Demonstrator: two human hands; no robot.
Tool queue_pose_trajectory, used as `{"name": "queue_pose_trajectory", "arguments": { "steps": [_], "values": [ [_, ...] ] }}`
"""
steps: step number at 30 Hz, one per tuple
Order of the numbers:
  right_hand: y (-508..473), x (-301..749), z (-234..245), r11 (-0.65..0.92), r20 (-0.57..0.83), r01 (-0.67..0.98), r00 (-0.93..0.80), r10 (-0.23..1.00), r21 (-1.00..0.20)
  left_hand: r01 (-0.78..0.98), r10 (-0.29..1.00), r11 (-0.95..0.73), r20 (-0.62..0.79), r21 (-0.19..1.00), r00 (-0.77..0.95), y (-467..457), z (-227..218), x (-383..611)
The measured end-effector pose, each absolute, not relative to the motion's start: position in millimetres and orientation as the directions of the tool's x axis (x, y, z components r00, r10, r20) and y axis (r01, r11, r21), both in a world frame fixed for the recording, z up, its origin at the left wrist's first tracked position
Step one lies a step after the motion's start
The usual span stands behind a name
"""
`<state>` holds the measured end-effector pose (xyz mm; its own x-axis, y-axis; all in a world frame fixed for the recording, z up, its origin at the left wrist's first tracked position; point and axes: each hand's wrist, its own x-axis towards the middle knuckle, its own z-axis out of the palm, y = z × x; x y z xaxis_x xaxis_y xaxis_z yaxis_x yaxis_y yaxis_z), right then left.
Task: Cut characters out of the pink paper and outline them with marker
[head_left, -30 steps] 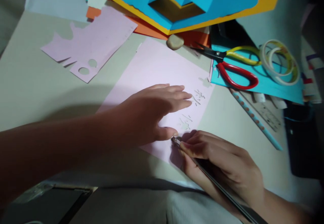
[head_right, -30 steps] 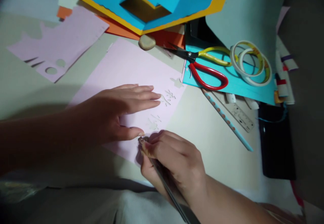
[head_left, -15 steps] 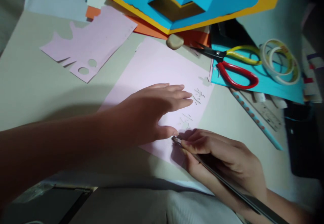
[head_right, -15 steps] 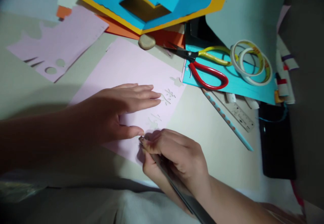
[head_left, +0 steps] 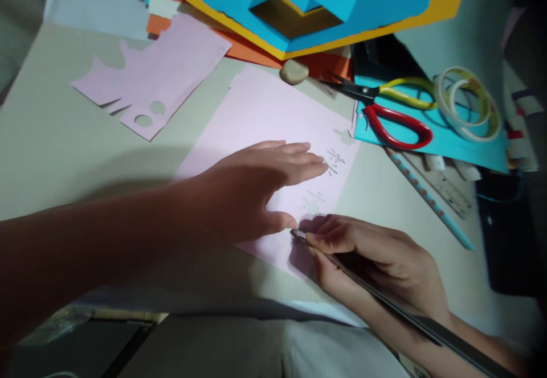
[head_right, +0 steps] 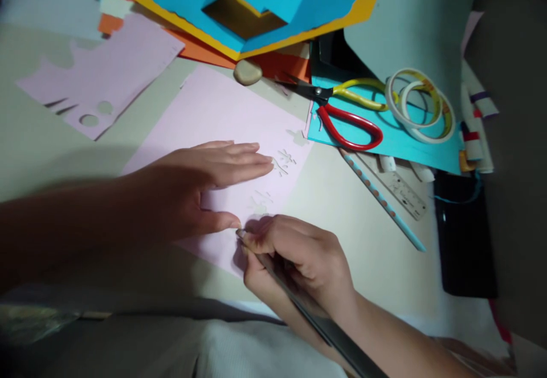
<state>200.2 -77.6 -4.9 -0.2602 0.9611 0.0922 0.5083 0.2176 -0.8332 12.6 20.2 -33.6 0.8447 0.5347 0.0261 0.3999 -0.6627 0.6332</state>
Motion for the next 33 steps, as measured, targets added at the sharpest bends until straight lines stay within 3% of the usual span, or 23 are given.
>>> {"name": "queue_pose_trajectory", "arguments": {
  "steps": [8,18,28,33],
  "values": [
    [-79.4,201.5,-6.2,0.175,0.068,0.487,-0.231,0.971,-0.856,0.412,0.514,-0.654,-0.028,0.635,0.858,22.8,-29.5,13.4],
    [-80.2,204.0,-8.1,0.277,0.116,0.519,-0.32,0.94,-0.809,0.415,0.515,-0.655,-0.028,0.631,0.857,22.1,-30.4,11.6],
    [-83.6,206.2,-2.8,0.203,0.04,0.499,-0.318,0.947,-0.842,0.39,0.511,-0.686,0.025,0.615,0.86,21.5,-37.4,9.4],
    [-71.9,206.9,0.3,0.257,0.073,0.494,-0.361,0.93,-0.831,0.366,0.516,-0.705,0.085,0.608,0.853,20.2,-38.9,9.5]
  ]
}}
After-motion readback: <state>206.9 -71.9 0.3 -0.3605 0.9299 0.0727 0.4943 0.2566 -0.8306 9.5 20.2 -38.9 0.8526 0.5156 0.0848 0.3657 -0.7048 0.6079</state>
